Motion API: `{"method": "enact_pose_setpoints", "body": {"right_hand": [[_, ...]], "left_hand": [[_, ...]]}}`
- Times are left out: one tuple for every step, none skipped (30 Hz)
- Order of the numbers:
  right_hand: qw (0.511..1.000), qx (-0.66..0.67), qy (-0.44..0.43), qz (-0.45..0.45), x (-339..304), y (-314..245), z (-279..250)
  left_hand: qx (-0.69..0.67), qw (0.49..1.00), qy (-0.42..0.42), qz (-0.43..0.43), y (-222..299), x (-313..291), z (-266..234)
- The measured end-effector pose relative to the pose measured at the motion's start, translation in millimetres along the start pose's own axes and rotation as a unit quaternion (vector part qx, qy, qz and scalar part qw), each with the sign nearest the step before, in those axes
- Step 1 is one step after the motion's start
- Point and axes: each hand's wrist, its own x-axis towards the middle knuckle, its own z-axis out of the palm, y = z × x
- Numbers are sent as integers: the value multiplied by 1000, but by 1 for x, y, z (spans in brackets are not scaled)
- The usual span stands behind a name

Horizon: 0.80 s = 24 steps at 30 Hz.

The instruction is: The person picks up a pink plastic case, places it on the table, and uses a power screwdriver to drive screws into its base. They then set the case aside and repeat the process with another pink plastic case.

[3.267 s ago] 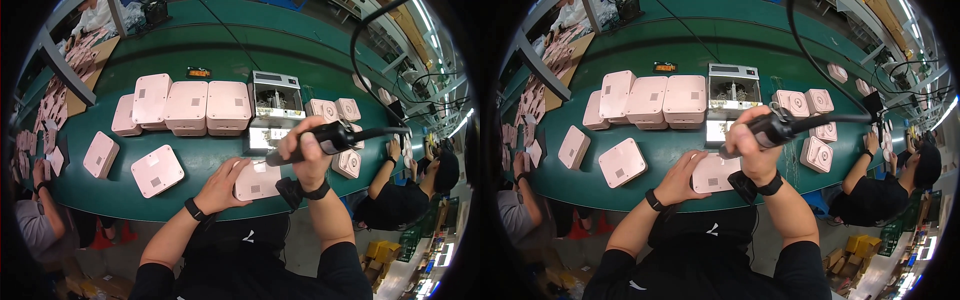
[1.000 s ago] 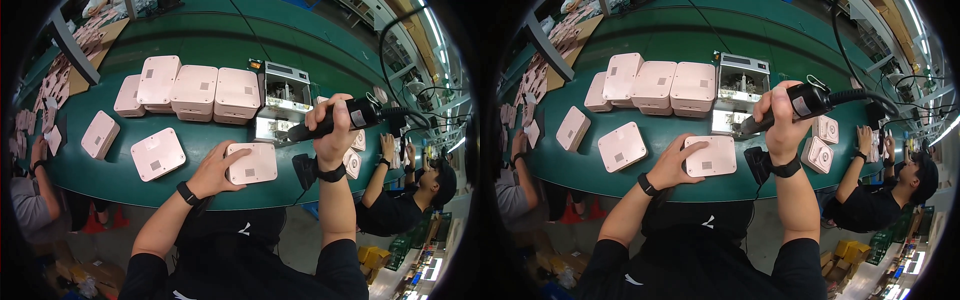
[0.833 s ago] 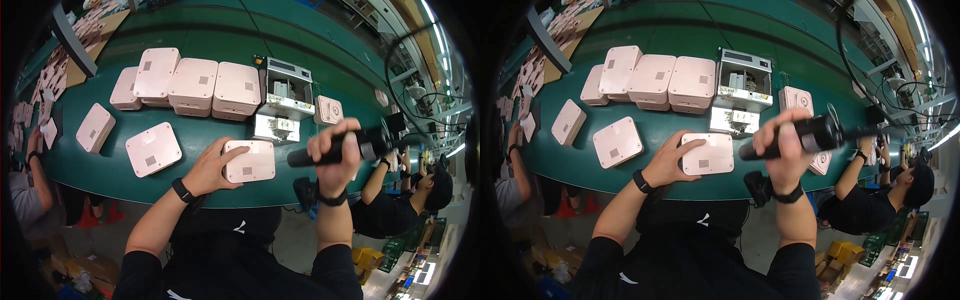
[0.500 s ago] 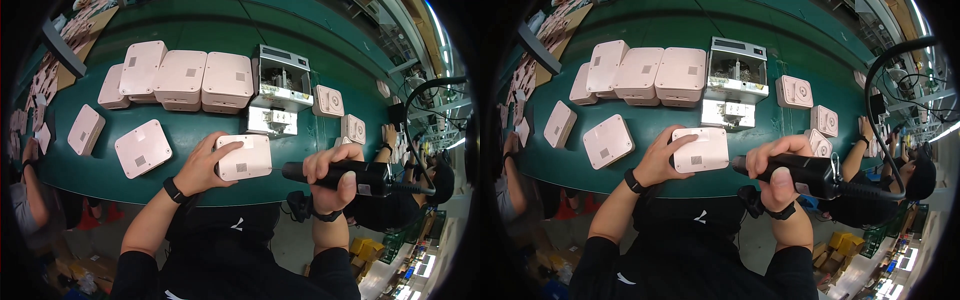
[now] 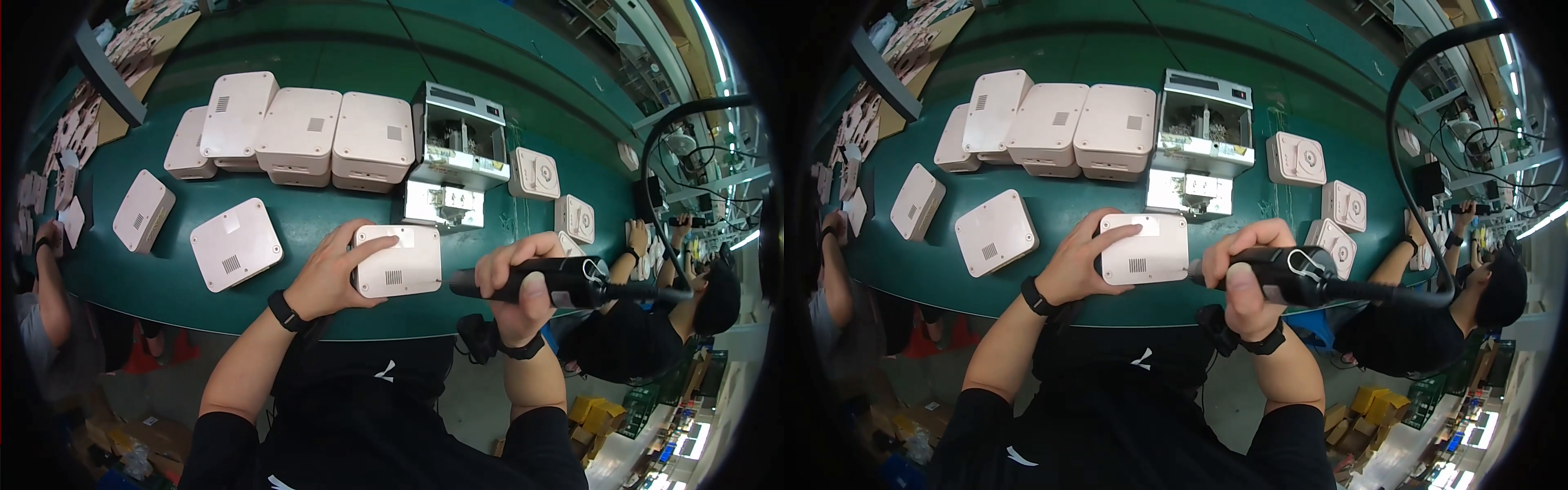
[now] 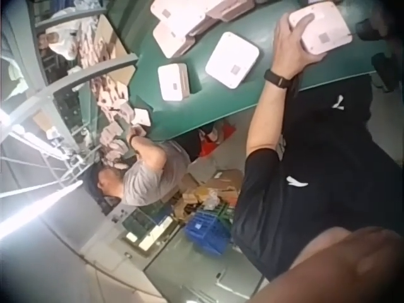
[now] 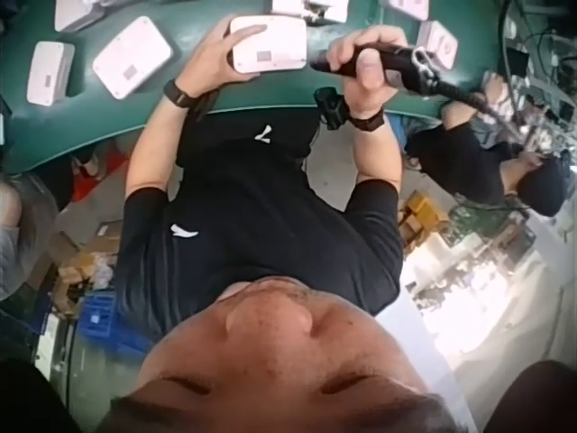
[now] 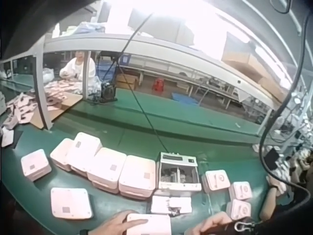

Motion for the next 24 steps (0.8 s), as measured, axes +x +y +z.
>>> {"method": "enact_pose_setpoints", "body": {"right_hand": [[1000,0,3,2,2,-2,0],[1000,3,-3,-1,8,-4,0],[999,15,4,-37,16,-8,1],[997,25,15,-72,25,-14,1],[993,35,25,-106,33,-16,2],[993,36,23,-109,39,-14,3],[993,25,31,-115,48,-11,1],[992,14,39,-122,55,-7,0],[991,3,46,-127,60,-4,-1],[991,3,45,-129,64,-2,-3],[992,-11,55,-117,67,0,-4],[993,-22,62,-101,69,3,-4],[993,-34,69,-85,69,4,-3],[994,-34,65,-82,66,4,-2],[996,-7,57,-69,59,1,0],[997,19,48,-56,51,-3,2],[997,45,41,-41,42,-6,3],[998,44,40,-35,35,-9,5],[998,43,17,-37,27,-12,9],[998,42,-5,-38,20,-15,14],[998,41,-26,-40,14,-17,18],[998,40,-24,-38,10,-20,22],[999,33,-30,-31,7,-22,25],[999,26,-35,-25,4,-24,28]], "left_hand": [[-6,1000,-4,-2,-1,-1,2],[-10,1000,-6,-6,-2,-3,4],[-14,1000,-9,-10,-3,-5,4],[-11,1000,-6,-8,-2,-5,3],[-14,1000,-13,-16,-1,-6,2],[-16,999,-19,-24,0,-7,1],[-20,999,-26,-30,1,-6,1],[-18,999,-24,-27,1,-6,1],[-17,999,-22,-23,1,-6,2],[-16,999,-20,-20,1,-6,3],[-16,1000,-18,-17,1,-6,4],[-16,1000,-15,-21,0,-8,4],[-11,1000,-12,-19,0,-8,3],[-7,1000,-10,-18,-1,-9,3],[-4,1000,-9,-17,-2,-9,3],[-6,1000,-7,-21,-2,-9,2],[-3,1000,-8,-18,-2,-7,3],[0,1000,-10,-15,-3,-6,4],[4,1000,-14,-11,-3,-6,3],[1,1000,-16,-14,-4,-7,3],[4,1000,-15,-16,-4,-8,2],[7,1000,-13,-16,-5,-7,2],[11,1000,-11,-15,-5,-7,2],[9,1000,-13,-16,-5,-7,3]]}}
